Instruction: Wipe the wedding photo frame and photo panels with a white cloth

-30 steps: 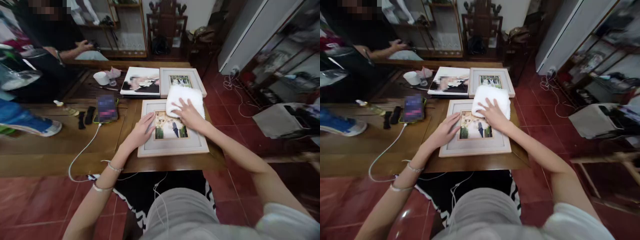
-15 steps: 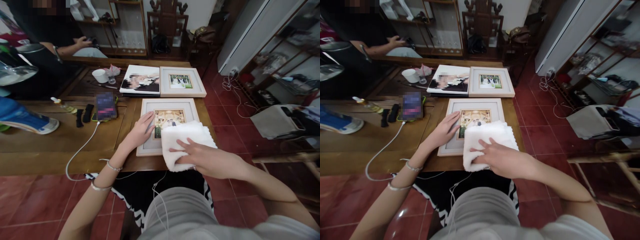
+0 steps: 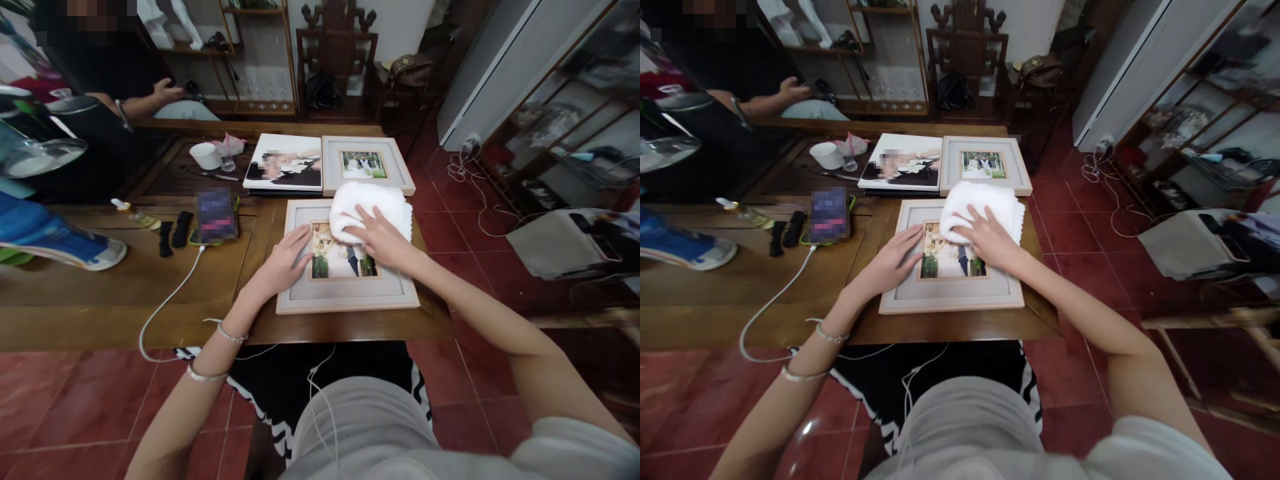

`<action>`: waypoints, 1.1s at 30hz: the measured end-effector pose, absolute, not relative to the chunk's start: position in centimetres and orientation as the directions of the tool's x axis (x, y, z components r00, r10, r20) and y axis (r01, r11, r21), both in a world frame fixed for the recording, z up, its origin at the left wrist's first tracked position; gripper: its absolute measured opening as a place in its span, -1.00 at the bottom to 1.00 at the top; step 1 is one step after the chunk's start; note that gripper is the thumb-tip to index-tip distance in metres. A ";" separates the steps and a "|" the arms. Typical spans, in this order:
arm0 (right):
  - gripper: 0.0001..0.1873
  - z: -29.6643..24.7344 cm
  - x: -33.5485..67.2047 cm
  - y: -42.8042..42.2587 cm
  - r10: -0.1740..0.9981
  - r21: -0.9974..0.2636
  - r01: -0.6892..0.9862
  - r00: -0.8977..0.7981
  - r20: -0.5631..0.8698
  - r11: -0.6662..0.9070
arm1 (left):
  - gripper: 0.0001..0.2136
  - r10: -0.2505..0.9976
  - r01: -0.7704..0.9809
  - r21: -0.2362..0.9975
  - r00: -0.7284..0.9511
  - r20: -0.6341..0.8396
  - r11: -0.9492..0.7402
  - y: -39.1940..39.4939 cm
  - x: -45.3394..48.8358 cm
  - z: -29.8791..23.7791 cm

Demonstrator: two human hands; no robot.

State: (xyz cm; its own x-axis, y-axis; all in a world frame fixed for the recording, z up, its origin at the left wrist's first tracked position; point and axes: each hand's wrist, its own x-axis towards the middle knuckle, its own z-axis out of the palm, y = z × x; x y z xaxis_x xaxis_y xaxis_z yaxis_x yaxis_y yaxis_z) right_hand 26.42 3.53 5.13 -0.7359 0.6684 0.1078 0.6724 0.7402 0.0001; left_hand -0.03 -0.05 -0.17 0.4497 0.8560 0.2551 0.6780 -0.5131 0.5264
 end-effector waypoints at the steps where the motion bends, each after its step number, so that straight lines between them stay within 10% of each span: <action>1: -0.31 5.1 26.4 4.4 0.680 0.010 0.687 -0.721 0.131 0.727 | -0.50 0.856 0.678 0.526 0.449 0.256 -0.513 0.0 0.0 -0.2; 11: -0.30 6.0 25.4 1.4 0.660 -0.041 0.660 -0.751 -0.022 0.750 | -0.52 0.861 0.676 0.535 0.420 0.286 -0.507 -0.1 0.2 -0.4; 22: -0.34 11.9 26.1 -7.8 0.256 -0.415 0.332 -0.939 -0.228 0.847 | -0.54 0.849 0.678 0.512 0.432 0.303 -0.528 -0.1 0.2 -0.5; 27: -0.29 9.4 25.5 -5.5 0.426 -0.430 0.469 -0.883 -0.197 0.772 | -0.54 0.849 0.678 0.511 0.442 0.290 -0.528 -0.1 0.2 -0.3; 33: -0.31 5.3 24.8 -0.7 0.590 -0.169 0.579 -0.807 0.019 0.798 | -0.54 0.845 0.673 0.513 0.450 0.289 -0.533 -0.1 0.1 -0.3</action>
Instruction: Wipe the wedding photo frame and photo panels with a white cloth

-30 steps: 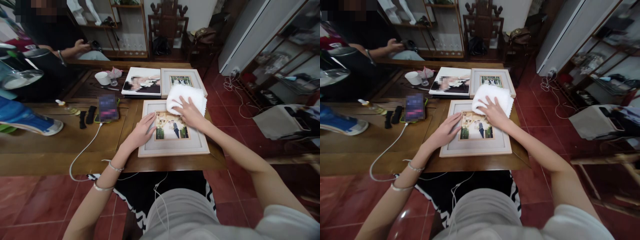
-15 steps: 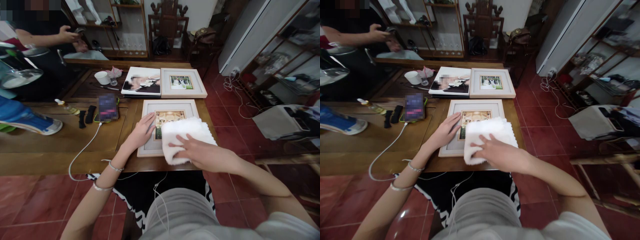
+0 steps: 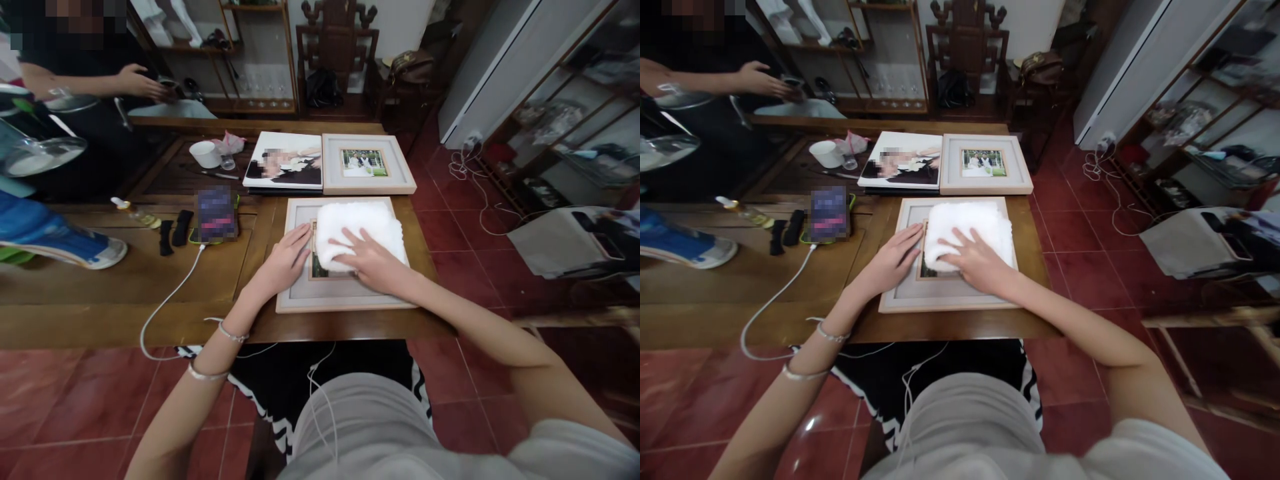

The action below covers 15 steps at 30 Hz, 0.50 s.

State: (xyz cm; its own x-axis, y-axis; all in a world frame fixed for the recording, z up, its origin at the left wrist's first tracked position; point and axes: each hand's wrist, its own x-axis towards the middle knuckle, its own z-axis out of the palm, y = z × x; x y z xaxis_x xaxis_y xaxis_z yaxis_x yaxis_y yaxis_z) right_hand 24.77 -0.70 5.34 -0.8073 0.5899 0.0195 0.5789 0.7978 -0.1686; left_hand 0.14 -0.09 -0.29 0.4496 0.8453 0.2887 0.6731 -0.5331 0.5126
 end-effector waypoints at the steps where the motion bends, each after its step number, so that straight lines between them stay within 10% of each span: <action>1: -0.31 5.0 24.7 0.3 0.611 -0.128 0.601 -0.790 0.054 0.789 | -0.54 0.845 0.672 0.513 0.449 0.292 -0.534 -0.1 0.1 -0.3; 8: -0.36 4.5 24.4 6.5 0.660 0.024 0.677 -0.725 0.196 0.736 | -0.55 0.844 0.662 0.525 0.444 0.301 -0.536 -0.1 0.1 -0.2; 15: -0.35 5.6 23.1 2.4 0.625 -0.013 0.626 -0.780 -0.035 0.780 | -0.54 0.856 0.661 0.545 0.426 0.293 -0.516 -0.2 0.1 -0.4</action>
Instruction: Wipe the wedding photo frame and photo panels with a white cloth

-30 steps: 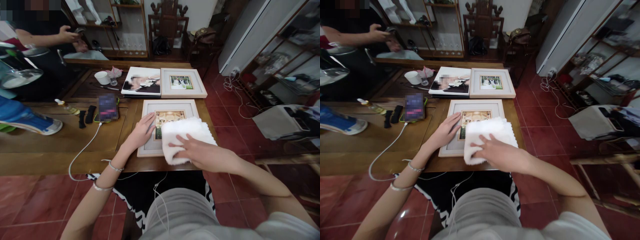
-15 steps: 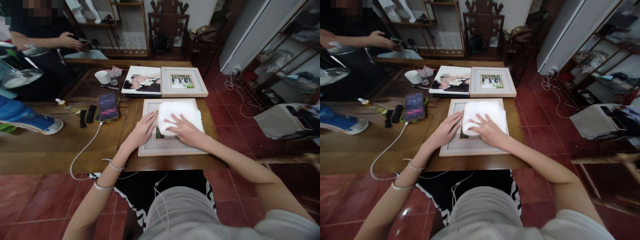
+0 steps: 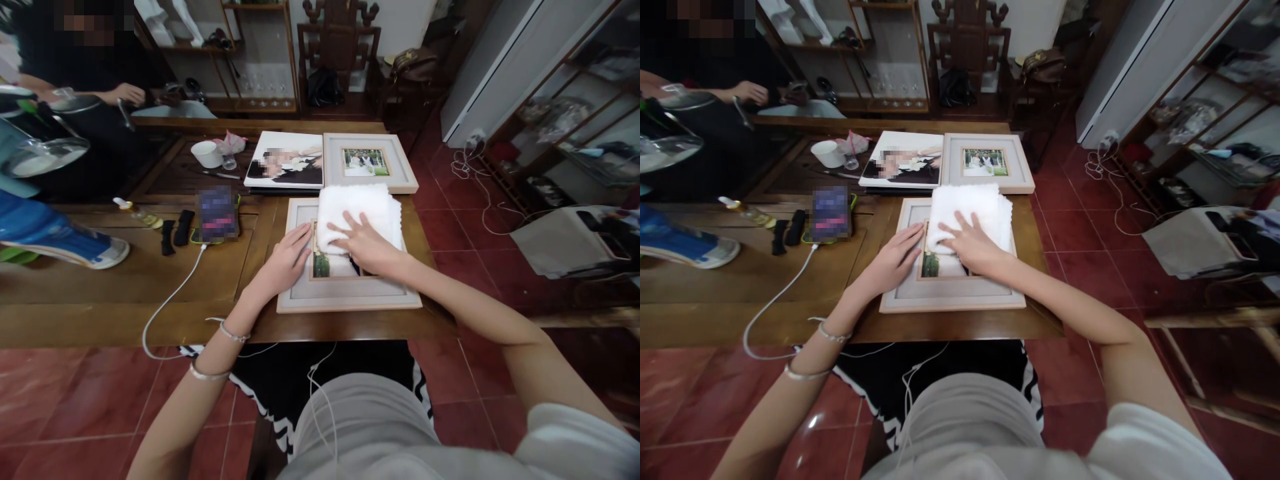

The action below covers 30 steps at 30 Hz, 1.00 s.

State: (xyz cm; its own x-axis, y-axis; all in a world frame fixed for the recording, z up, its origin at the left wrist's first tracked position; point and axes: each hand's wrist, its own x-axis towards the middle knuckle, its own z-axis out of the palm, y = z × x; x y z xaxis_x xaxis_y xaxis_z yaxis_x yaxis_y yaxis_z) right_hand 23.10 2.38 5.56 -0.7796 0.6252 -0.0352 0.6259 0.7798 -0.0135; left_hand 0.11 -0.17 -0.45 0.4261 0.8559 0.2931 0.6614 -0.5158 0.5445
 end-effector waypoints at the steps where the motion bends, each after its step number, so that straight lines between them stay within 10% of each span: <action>1: -0.34 6.0 23.1 1.1 0.606 -0.032 0.609 -0.792 -0.072 0.793 | -0.54 0.857 0.664 0.544 0.426 0.290 -0.514 -0.2 0.1 -0.5; 11: -0.40 11.0 25.2 -7.9 0.251 -0.342 0.320 -0.940 -0.231 0.884 | -0.54 0.853 0.675 0.523 0.438 0.283 -0.520 -0.2 0.1 -0.4; 23: -0.32 4.8 23.7 0.1 0.652 -0.066 0.649 -0.757 0.044 0.758 | -0.54 0.842 0.668 0.515 0.455 0.289 -0.538 -0.3 0.1 -0.1; 30: -0.31 4.5 20.8 4.9 0.662 -0.009 0.665 -0.742 0.101 0.747 | -0.47 0.854 0.661 0.541 0.376 0.359 -0.519 -0.4 0.1 -0.2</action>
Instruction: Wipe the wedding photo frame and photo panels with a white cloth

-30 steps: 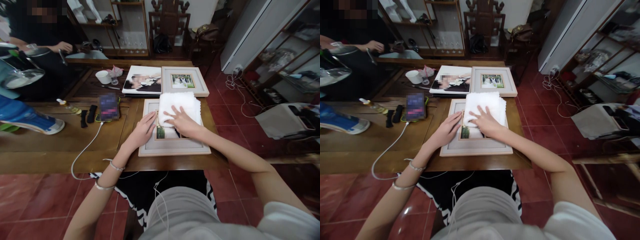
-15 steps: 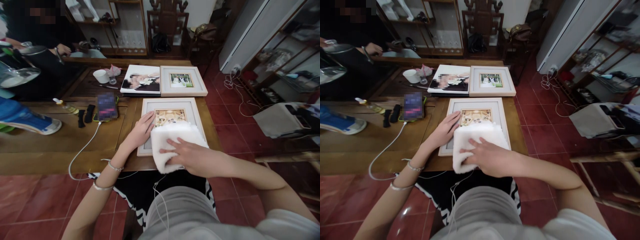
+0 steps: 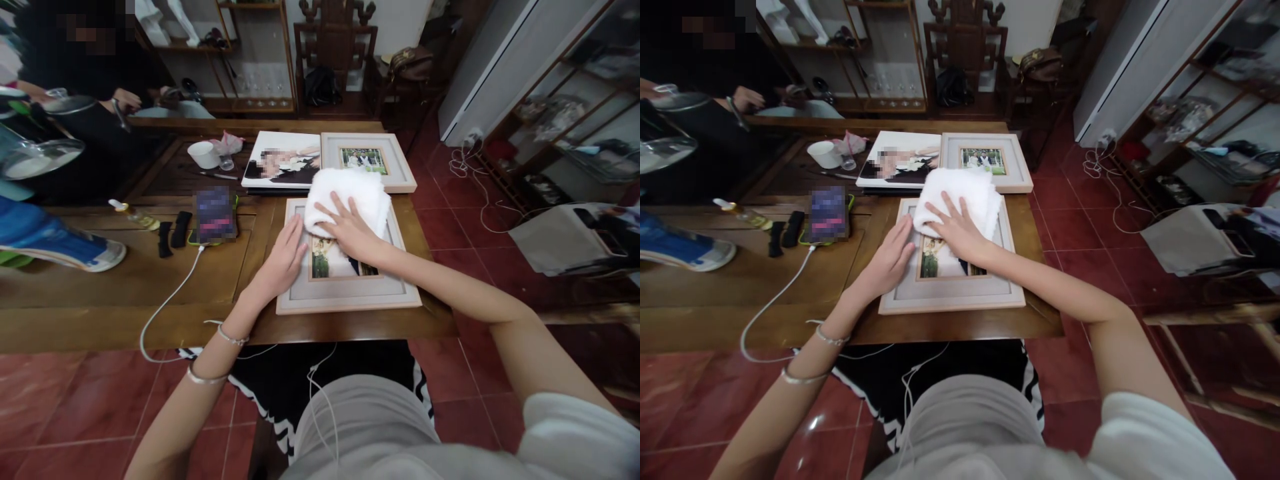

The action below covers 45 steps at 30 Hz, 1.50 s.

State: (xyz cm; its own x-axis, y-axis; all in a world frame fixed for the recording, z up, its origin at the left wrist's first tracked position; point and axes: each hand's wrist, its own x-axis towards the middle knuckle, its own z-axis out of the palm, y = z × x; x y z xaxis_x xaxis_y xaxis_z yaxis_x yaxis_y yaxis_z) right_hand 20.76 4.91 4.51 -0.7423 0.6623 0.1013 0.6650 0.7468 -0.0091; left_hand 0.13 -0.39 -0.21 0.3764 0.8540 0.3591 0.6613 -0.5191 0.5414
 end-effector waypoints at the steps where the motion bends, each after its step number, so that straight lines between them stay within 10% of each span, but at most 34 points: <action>1: -0.32 4.7 20.1 4.9 0.637 -0.014 0.638 -0.767 0.070 0.770 | -0.45 0.851 0.657 0.544 0.357 0.386 -0.522 -0.3 0.1 -0.2; 13: -0.39 7.5 20.7 -3.4 0.342 -0.154 0.371 -0.921 -0.187 0.916 | -0.44 0.849 0.611 0.594 0.314 0.425 -0.524 -0.6 0.0 0.1; 27: -0.43 10.5 31.0 -5.6 0.718 -0.203 0.755 -0.655 -0.234 0.623 | -0.45 0.821 0.696 0.437 0.500 0.274 -0.570 -0.6 -0.2 0.3; 36: -0.85 9.8 30.1 1.2 0.857 -0.335 0.866 -0.180 0.483 0.371 | -0.47 0.818 0.688 0.443 0.493 0.295 -0.575 -0.6 -0.2 0.1; 40: -0.74 8.5 25.9 3.8 0.708 -0.171 0.788 -0.405 0.579 0.591 | -0.48 0.814 0.672 0.459 0.495 0.304 -0.580 -0.5 -0.2 0.0; 45: -0.56 6.7 20.4 5.8 0.521 -0.062 0.528 -0.802 0.293 0.847 | -0.54 0.819 0.665 0.480 0.481 0.311 -0.573 -0.3 -0.2 0.1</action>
State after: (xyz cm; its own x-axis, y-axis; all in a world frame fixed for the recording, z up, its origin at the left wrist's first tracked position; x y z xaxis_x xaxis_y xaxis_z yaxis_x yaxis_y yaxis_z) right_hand 20.39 5.77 6.71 -0.8018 0.5207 0.2932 0.5276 0.8472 -0.0616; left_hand -0.21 -0.33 0.10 0.4814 0.8195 0.3110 0.6647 -0.5726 0.4799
